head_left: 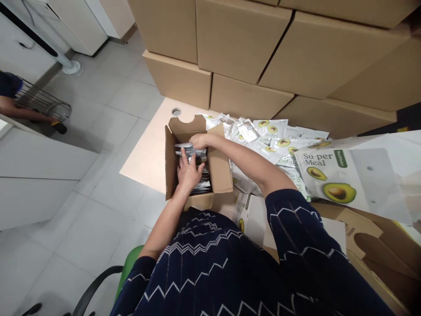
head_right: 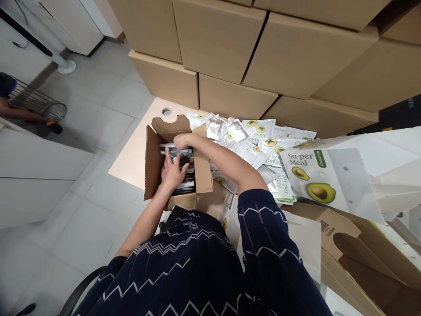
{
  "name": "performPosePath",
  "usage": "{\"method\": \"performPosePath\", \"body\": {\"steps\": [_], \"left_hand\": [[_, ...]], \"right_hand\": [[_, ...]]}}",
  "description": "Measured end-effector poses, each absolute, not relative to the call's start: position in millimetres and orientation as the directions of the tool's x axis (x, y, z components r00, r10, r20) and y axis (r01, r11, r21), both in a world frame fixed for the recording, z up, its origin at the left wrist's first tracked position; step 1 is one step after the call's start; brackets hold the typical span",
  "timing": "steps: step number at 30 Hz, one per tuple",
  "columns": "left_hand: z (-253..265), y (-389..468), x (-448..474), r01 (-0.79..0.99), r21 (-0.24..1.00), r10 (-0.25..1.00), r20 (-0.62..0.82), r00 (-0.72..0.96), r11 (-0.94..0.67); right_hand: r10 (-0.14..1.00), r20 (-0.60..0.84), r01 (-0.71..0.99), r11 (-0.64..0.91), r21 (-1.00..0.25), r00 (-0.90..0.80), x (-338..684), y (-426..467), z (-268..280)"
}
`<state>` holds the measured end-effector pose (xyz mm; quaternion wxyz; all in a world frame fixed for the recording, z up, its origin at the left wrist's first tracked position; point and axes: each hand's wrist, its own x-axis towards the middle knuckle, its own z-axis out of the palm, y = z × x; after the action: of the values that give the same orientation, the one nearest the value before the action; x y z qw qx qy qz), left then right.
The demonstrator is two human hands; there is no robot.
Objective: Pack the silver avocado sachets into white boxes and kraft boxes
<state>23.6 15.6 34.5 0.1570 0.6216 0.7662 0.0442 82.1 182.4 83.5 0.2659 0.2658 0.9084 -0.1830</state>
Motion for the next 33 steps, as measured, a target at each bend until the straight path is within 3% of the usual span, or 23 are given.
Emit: {"method": "performPosePath", "body": {"steps": [4, 10, 16, 18, 20, 21, 23, 25, 27, 30, 33], "left_hand": [[36.3, 16.6, 23.2, 0.937, 0.262, 0.966, -0.179, -0.188, 0.231], [41.1, 19.2, 24.0, 0.942, 0.266, 0.972, -0.169, -0.162, 0.203], [48.6, 25.1, 26.6, 0.950, 0.249, 0.972, -0.185, -0.145, 0.190], [47.8, 26.6, 25.9, 0.952, 0.238, 0.969, -0.201, -0.143, 0.190], [45.4, 27.3, 24.4, 0.958, 0.213, 0.966, -0.211, -0.148, 0.193], [44.0, 27.2, 23.6, 0.960, 0.200, 0.965, -0.212, -0.151, 0.195], [41.6, 26.9, 22.3, 0.963, 0.188, 0.965, -0.211, -0.154, 0.194], [40.1, 26.5, 22.0, 0.963, 0.189, 0.966, -0.209, -0.151, 0.192], [39.7, 26.4, 22.6, 0.962, 0.196, 0.967, -0.207, -0.147, 0.188], [40.2, 26.4, 24.5, 0.959, 0.209, 0.967, -0.211, -0.146, 0.190], [40.3, 26.3, 25.5, 0.957, 0.215, 0.967, -0.209, -0.148, 0.193]], "right_hand": [[0.366, -0.511, 0.548, 0.793, -0.266, -0.778, 86.3, 180.5, 86.7], [0.381, -0.529, 0.529, 0.834, -0.158, -0.758, 89.1, 170.2, 84.3], [0.402, -0.516, 0.557, 0.810, -0.184, -0.756, 88.5, 167.9, 76.8], [0.376, -0.499, 0.533, 0.817, -0.219, -0.781, 92.2, 167.2, 80.6], [0.360, -0.410, 0.507, 0.791, -0.343, -0.838, 100.8, 168.9, 89.2], [0.388, -0.320, 0.498, 0.748, -0.439, -0.864, 107.5, 171.5, 94.5], [0.556, -0.083, 0.465, 0.595, -0.655, -0.827, 126.2, 181.7, 104.1], [0.777, 0.080, 0.407, 0.411, -0.815, -0.624, 151.1, 197.6, 107.4], [0.918, 0.104, 0.406, 0.268, -0.873, -0.383, 178.9, 214.4, 100.5], [0.973, -0.020, 0.643, 0.138, -0.754, -0.232, 214.9, 227.3, 72.2], [0.896, -0.319, 0.896, 0.162, -0.413, -0.309, 231.5, 218.6, 34.1]]}}
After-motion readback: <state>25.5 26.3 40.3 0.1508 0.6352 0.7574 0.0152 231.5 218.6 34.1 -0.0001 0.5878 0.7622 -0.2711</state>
